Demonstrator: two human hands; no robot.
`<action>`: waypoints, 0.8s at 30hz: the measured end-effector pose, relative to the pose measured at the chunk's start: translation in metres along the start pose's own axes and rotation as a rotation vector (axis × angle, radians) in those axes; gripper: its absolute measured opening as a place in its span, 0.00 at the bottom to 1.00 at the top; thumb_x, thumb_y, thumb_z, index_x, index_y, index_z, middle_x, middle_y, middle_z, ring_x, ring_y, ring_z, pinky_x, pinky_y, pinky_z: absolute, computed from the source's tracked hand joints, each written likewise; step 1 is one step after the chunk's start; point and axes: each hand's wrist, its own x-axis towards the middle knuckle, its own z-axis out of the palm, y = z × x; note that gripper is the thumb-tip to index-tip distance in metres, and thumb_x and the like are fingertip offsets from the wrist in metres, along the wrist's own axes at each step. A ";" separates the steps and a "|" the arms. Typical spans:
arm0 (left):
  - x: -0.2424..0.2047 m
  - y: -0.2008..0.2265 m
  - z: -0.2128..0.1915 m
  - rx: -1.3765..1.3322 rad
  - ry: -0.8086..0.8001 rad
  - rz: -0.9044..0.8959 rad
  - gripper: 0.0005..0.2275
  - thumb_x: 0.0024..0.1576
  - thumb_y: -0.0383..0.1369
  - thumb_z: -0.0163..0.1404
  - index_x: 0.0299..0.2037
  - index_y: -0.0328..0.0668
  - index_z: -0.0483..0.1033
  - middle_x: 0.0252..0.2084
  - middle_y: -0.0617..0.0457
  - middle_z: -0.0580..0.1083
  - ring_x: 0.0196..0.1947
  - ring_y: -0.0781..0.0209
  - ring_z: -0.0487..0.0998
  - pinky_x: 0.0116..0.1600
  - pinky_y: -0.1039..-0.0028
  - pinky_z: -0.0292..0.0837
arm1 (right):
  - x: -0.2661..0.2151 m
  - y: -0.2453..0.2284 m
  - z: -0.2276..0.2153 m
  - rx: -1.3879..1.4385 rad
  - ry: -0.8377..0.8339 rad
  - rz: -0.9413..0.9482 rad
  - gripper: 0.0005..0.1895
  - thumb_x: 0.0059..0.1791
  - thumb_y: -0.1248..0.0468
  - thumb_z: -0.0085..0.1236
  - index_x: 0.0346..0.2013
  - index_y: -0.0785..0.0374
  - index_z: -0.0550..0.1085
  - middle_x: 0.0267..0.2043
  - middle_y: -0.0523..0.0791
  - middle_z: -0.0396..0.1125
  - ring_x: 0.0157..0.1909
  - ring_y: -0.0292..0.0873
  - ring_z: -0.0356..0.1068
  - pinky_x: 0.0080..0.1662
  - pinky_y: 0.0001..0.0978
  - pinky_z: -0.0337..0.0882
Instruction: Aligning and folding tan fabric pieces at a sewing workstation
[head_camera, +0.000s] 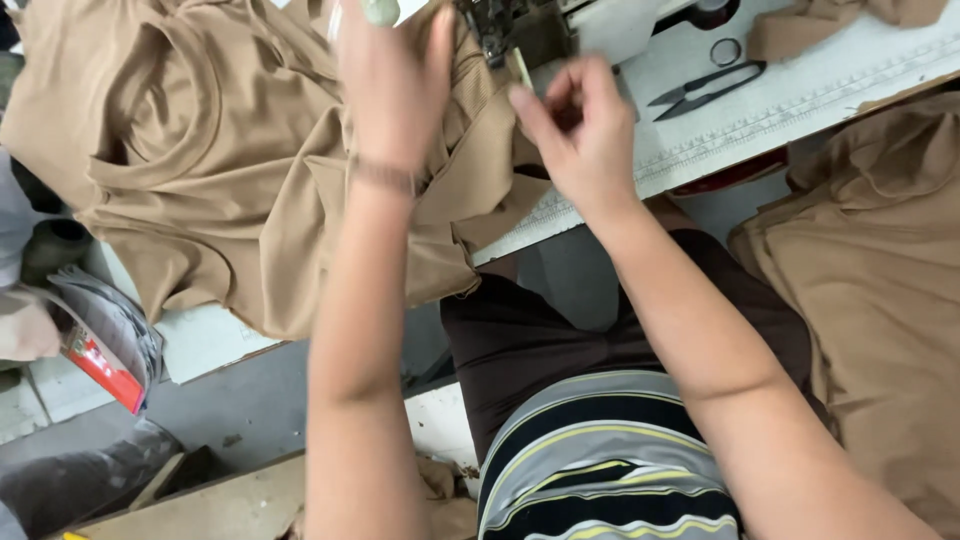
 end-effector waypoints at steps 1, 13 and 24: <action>-0.010 0.031 -0.029 -0.078 0.068 -0.025 0.08 0.60 0.31 0.57 0.40 0.38 0.70 0.35 0.46 0.72 0.35 0.46 0.72 0.46 0.59 0.67 | -0.009 -0.003 -0.006 0.159 -0.050 0.113 0.15 0.55 0.63 0.64 0.40 0.64 0.64 0.36 0.45 0.63 0.35 0.39 0.63 0.38 0.26 0.68; -0.087 0.074 -0.140 -0.157 -0.238 -0.276 0.08 0.65 0.33 0.58 0.36 0.43 0.73 0.30 0.56 0.69 0.29 0.62 0.68 0.36 0.72 0.63 | -0.029 -0.014 -0.031 0.397 -0.309 0.298 0.10 0.54 0.74 0.57 0.49 0.64 0.76 0.49 0.45 0.72 0.42 0.34 0.69 0.45 0.20 0.72; -0.087 0.120 -0.102 0.211 -0.559 0.398 0.09 0.60 0.36 0.53 0.31 0.51 0.65 0.26 0.56 0.65 0.22 0.57 0.71 0.28 0.65 0.67 | -0.016 -0.011 -0.010 0.415 -0.335 0.361 0.13 0.55 0.55 0.62 0.32 0.59 0.74 0.30 0.37 0.62 0.30 0.31 0.56 0.34 0.23 0.58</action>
